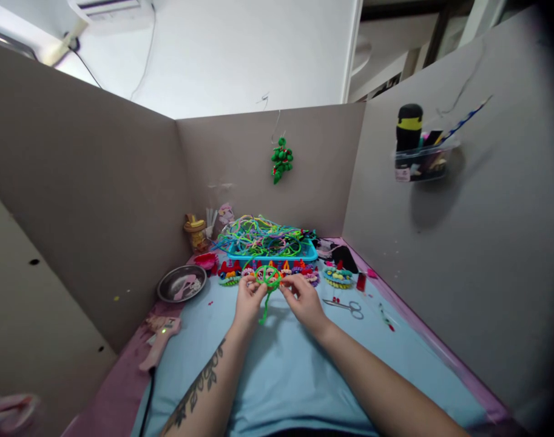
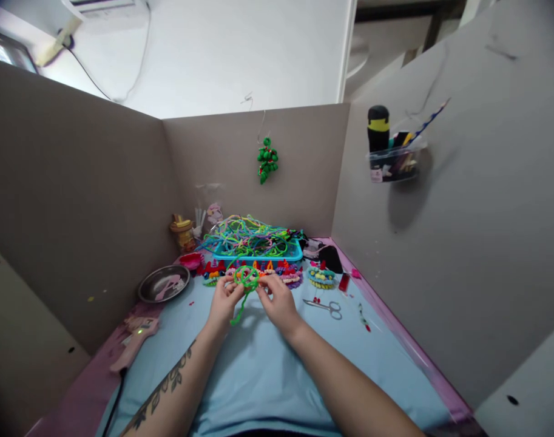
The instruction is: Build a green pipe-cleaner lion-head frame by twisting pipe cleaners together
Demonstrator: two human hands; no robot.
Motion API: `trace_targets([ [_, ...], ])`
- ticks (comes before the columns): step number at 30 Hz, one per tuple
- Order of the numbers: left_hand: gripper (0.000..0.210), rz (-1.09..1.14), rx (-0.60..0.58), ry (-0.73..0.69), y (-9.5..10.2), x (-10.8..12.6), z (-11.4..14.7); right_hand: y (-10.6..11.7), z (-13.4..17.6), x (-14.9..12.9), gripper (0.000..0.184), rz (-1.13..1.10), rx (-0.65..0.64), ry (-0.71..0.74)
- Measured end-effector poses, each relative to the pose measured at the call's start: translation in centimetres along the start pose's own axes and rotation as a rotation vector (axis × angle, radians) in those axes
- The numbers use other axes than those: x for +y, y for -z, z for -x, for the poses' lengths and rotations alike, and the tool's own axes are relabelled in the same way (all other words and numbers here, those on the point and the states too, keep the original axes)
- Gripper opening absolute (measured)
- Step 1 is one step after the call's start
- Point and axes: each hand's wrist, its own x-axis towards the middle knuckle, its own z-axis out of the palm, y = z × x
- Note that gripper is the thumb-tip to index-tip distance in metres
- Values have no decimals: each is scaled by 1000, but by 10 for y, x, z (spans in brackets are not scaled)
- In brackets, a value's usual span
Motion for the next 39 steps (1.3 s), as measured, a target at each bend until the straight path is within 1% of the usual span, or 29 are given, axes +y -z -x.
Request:
trace_targets([
  [2,44,-29,-20,-6,-3,1,3,1,1,-1,15,69,14,79],
  [4,43,-36,-43,7,-5,2,5,1,2,0,15,122,13,111],
  [9,45,-37,-100,37,-5,-1,5,0,3,3,14,228,-9,132],
  [15,45,-41,-153,58,-6,1,8,-1,2,3,13,245,28,143],
  [19,45,-33,-163,68,-6,2,9,0,2,2,10,276,54,141],
  [25,48,-22,-146,87,-6,2,8,0,3,1,13,303,56,163],
  [34,44,-3,-175,86,-6,4,10,-4,3,-6,15,217,14,159],
  [37,46,7,-157,82,-5,3,9,-3,4,-5,16,224,-27,187],
  [39,46,7,-133,72,-4,3,7,-3,4,-2,20,210,-44,203],
])
